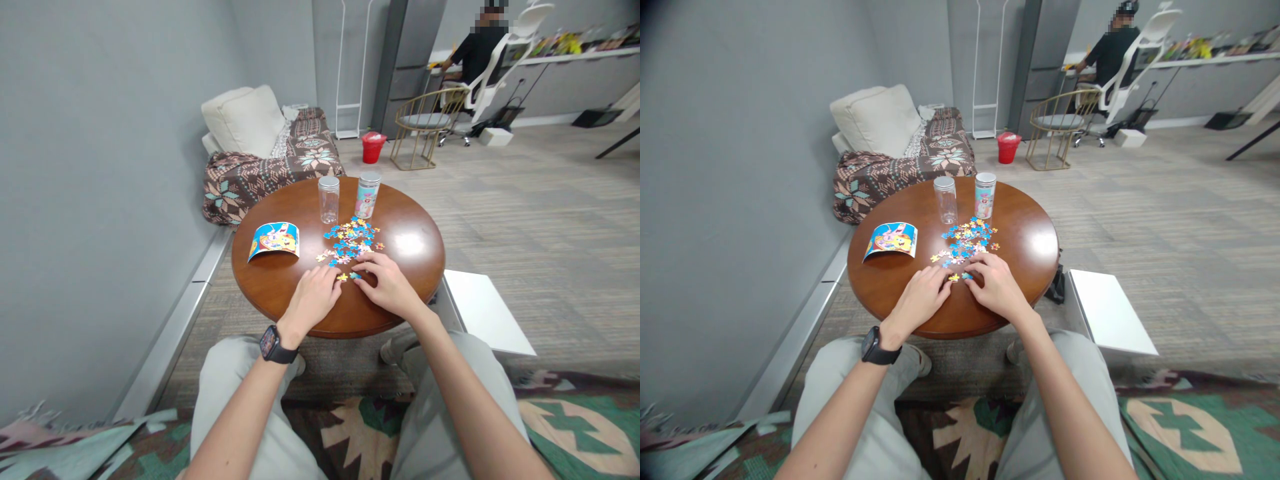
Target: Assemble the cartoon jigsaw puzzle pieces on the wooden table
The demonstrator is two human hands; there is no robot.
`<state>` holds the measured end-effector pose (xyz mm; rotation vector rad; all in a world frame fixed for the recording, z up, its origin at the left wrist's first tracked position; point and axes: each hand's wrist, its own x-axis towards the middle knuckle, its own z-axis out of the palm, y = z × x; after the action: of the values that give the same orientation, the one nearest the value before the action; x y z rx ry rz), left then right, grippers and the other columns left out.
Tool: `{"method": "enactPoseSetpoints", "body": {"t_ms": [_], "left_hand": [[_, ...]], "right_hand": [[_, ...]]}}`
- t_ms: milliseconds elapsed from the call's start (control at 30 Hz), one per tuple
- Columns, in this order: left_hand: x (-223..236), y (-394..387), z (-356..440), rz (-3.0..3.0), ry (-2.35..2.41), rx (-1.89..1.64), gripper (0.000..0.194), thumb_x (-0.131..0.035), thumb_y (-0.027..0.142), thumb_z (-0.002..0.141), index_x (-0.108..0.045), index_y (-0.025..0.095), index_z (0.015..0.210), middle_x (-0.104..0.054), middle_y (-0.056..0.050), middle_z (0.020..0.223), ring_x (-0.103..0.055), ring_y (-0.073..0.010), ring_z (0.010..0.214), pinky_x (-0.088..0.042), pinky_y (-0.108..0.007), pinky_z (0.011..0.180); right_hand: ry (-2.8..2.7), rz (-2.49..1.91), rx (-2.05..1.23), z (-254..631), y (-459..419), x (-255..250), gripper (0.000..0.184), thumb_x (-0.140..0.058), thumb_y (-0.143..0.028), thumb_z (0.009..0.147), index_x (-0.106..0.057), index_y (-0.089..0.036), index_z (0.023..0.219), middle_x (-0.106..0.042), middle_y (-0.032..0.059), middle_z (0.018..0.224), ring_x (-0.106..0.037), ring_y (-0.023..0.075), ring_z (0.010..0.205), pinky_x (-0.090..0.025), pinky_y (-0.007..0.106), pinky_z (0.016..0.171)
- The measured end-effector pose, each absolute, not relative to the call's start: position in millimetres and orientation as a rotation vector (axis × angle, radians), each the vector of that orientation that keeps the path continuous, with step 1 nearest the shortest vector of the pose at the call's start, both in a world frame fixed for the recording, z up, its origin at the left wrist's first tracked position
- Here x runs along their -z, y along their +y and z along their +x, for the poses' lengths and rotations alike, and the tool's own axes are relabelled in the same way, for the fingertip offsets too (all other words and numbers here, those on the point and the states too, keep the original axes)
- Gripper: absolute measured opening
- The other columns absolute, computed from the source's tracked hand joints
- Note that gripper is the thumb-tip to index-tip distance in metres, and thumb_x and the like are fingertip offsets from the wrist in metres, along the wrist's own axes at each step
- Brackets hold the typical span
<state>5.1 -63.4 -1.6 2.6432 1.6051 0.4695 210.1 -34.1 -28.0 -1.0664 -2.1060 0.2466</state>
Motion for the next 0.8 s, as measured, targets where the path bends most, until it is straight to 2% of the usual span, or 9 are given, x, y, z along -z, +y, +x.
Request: {"method": "enactPoseSetpoints", "body": {"t_ms": [233, 600, 800], "left_hand": [[-1.1, -63.8, 5.7, 2.642, 1.637, -0.403, 0.011, -0.049, 0.023, 0.101, -0.058, 0.018, 0.104, -0.069, -0.005, 0.101, -0.062, -0.0235, 0.096, -0.047, -0.037, 0.082], [2.7, -63.6, 4.7, 2.667, 1.593, -0.459, 0.021, -0.047, 0.02, 0.1, -0.058, 0.019, 0.118, -0.069, -0.006, 0.113, -0.062, -0.0225, 0.101, -0.048, -0.037, 0.089], [0.7, -63.7, 5.0, 2.659, 1.611, -0.423, 0.015, -0.049, 0.023, 0.1, -0.06, 0.019, 0.108, -0.07, -0.006, 0.109, -0.062, -0.0225, 0.1, -0.047, -0.036, 0.085]], "right_hand": [[-2.091, -1.071, -0.274, 210.4, -34.4, 27.0, 0.007, -0.065, -0.019, 0.083, -0.069, -0.023, 0.086, -0.068, 0.0108, 0.115, -0.063, 0.0293, 0.114, -0.05, 0.054, 0.102], [-2.068, -1.064, -0.278, 209.4, -35.1, 25.9, 0.006, -0.062, -0.017, 0.083, -0.061, -0.023, 0.08, -0.069, 0.0107, 0.111, -0.063, 0.0289, 0.112, -0.049, 0.053, 0.101], [-2.069, -1.089, -0.249, 208.6, -35.7, 25.0, 0.01, -0.062, -0.018, 0.083, -0.066, -0.023, 0.09, -0.068, 0.0111, 0.111, -0.063, 0.0299, 0.111, -0.049, 0.054, 0.1]]}}
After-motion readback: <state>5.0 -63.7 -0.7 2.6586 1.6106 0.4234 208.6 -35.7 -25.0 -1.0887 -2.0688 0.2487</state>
